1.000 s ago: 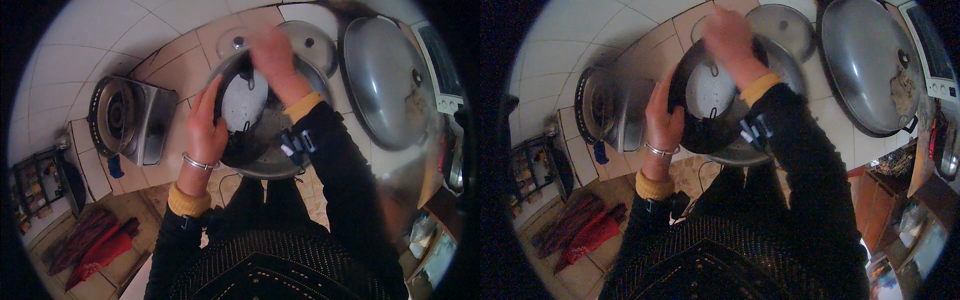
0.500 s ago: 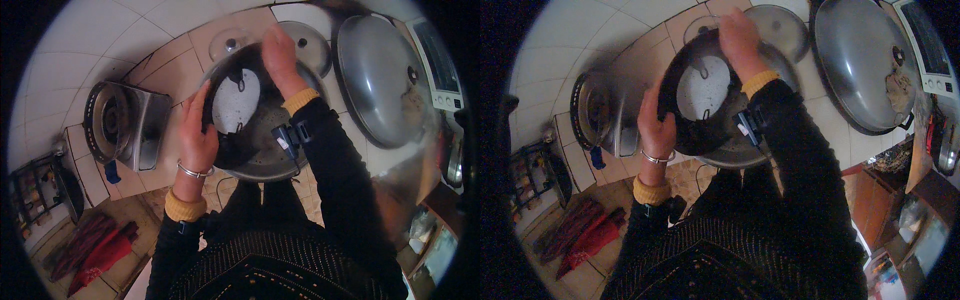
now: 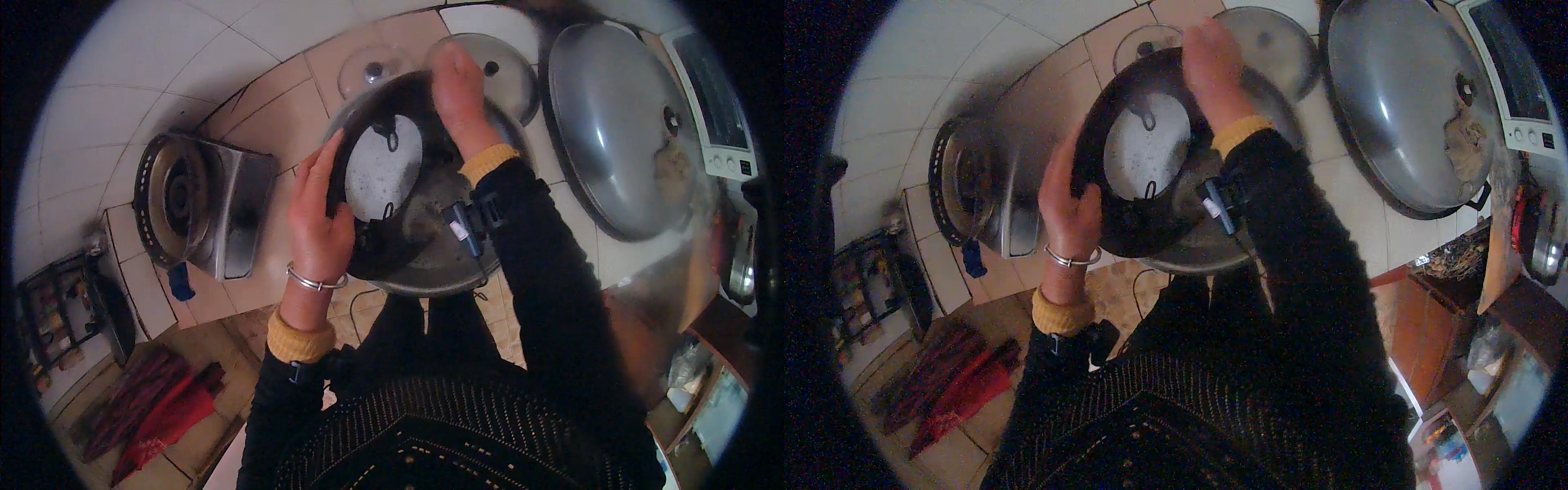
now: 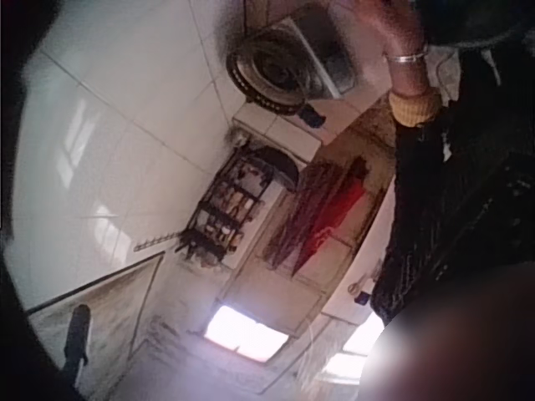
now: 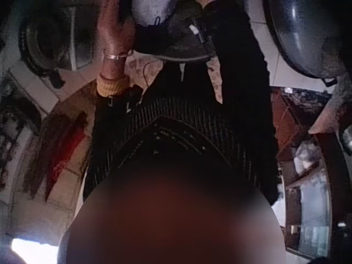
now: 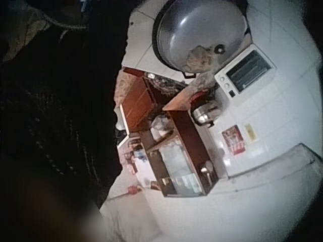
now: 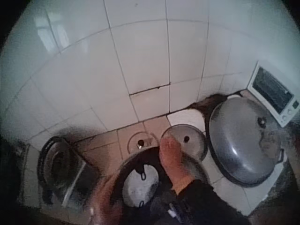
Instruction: The person wipes a tiled kitchen counter with a blue cloth, then scrubs a black circular tray in a metal basin filled with soapy water. The person repeatedly scrubs the tray with a sponge, rinses it, and continues scrubbing until the end of the clip.
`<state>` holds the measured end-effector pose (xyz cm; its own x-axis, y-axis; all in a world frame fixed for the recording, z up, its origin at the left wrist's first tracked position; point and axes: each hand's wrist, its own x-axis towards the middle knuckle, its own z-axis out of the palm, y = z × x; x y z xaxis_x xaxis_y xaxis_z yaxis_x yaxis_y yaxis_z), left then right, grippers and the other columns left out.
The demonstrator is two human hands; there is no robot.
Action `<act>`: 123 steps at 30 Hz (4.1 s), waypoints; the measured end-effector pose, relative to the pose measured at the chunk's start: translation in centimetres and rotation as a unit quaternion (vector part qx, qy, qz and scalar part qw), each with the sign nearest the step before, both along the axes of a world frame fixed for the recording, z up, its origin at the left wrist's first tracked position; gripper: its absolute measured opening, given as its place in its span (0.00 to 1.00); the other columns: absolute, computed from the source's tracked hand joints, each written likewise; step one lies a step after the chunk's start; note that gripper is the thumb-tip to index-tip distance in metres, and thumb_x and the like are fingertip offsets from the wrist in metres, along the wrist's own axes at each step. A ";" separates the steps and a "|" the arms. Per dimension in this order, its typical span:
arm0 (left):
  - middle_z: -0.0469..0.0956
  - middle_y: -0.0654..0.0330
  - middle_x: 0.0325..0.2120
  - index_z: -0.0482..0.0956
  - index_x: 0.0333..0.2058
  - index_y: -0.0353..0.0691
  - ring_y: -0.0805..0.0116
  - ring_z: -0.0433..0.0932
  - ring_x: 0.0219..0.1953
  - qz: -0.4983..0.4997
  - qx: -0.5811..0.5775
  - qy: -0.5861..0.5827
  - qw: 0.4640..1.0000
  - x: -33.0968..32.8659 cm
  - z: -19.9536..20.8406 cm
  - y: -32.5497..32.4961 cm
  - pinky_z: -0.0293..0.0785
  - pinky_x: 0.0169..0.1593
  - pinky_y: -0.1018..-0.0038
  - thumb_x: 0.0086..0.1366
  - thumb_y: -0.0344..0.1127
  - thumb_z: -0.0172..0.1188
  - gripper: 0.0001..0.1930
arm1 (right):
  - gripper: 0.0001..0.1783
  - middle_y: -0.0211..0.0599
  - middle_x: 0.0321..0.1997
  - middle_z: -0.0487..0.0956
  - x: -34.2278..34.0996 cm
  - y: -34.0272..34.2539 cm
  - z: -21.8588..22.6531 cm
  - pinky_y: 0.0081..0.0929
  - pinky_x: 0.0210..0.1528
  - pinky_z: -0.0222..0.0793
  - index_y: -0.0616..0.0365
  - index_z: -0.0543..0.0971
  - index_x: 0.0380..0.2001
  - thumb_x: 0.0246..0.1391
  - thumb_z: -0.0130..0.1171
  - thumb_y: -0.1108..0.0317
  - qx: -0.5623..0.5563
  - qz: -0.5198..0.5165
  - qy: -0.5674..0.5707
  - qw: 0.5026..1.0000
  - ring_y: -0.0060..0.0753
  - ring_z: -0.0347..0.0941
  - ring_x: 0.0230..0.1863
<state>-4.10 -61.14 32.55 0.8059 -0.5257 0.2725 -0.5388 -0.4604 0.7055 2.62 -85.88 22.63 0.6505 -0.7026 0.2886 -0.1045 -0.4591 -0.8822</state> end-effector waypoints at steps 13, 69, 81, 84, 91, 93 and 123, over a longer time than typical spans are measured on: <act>0.74 0.45 0.50 0.71 0.58 0.36 0.46 0.74 0.54 -0.011 -0.011 0.008 1.000 0.3 -0.5 0.3 0.68 0.59 0.64 0.43 0.14 0.47 0.37 | 0.09 0.45 0.25 0.72 -1.2 2.5 2.2 0.44 0.33 0.66 0.57 0.72 0.26 0.51 0.56 0.63 -0.259 0.114 -0.046 0.958 0.52 0.70 0.29; 0.73 0.49 0.55 0.62 0.63 0.33 0.59 0.70 0.60 0.014 -0.134 0.184 0.974 -0.9 -2.2 2.6 0.61 0.64 0.69 0.47 0.16 0.44 0.38 | 0.12 0.52 0.38 0.77 -3.3 -1.2 -3.0 0.52 0.45 0.67 0.58 0.76 0.36 0.58 0.46 0.63 -0.182 0.080 0.113 0.973 0.60 0.72 0.42; 0.77 0.49 0.50 0.64 0.61 0.33 0.57 0.78 0.47 0.170 -0.375 0.372 0.832 0.6 -4.2 8.1 0.75 0.52 0.67 0.52 0.19 0.47 0.33 | 0.13 0.36 0.35 0.74 -14.6 -6.9 -5.0 0.29 0.44 0.65 0.59 0.75 0.35 0.62 0.44 0.63 0.222 0.042 0.125 0.966 0.33 0.70 0.38; 0.77 0.47 0.49 0.65 0.59 0.33 0.55 0.79 0.45 0.209 -0.417 0.414 0.781 0.3 -5.4 8.8 0.77 0.49 0.64 0.52 0.18 0.46 0.31 | 0.12 0.29 0.34 0.74 -17.0 -6.7 -5.1 0.24 0.42 0.65 0.56 0.76 0.34 0.61 0.46 0.62 0.159 0.077 0.159 0.971 0.25 0.70 0.36; 0.78 0.46 0.43 0.66 0.57 0.33 0.52 0.80 0.39 0.194 -0.529 0.499 0.658 -0.6 -7.0 11.5 0.79 0.47 0.60 0.51 0.17 0.47 0.30 | 0.12 0.41 0.33 0.72 -17.9 -2.6 -5.6 0.35 0.43 0.63 0.61 0.72 0.33 0.61 0.46 0.62 0.006 0.154 0.213 0.965 0.39 0.67 0.36; 0.78 0.45 0.43 0.66 0.57 0.33 0.52 0.80 0.39 0.217 -0.524 0.521 0.637 -0.8 -7.3 12.1 0.79 0.47 0.59 0.51 0.18 0.47 0.30 | 0.13 0.44 0.35 0.73 -17.3 -2.0 -6.2 0.39 0.44 0.64 0.60 0.72 0.34 0.62 0.45 0.61 -0.056 0.158 0.271 0.948 0.41 0.68 0.37; 0.78 0.58 0.39 0.68 0.57 0.37 0.66 0.76 0.41 0.175 -0.340 0.390 0.838 0.2 -6.7 7.4 0.72 0.48 0.73 0.48 0.25 0.62 0.33 | 0.30 0.45 0.57 0.73 -15.4 -0.1 0.0 0.35 0.59 0.66 0.55 0.71 0.58 0.52 0.64 0.64 0.050 0.154 0.226 0.960 0.41 0.72 0.56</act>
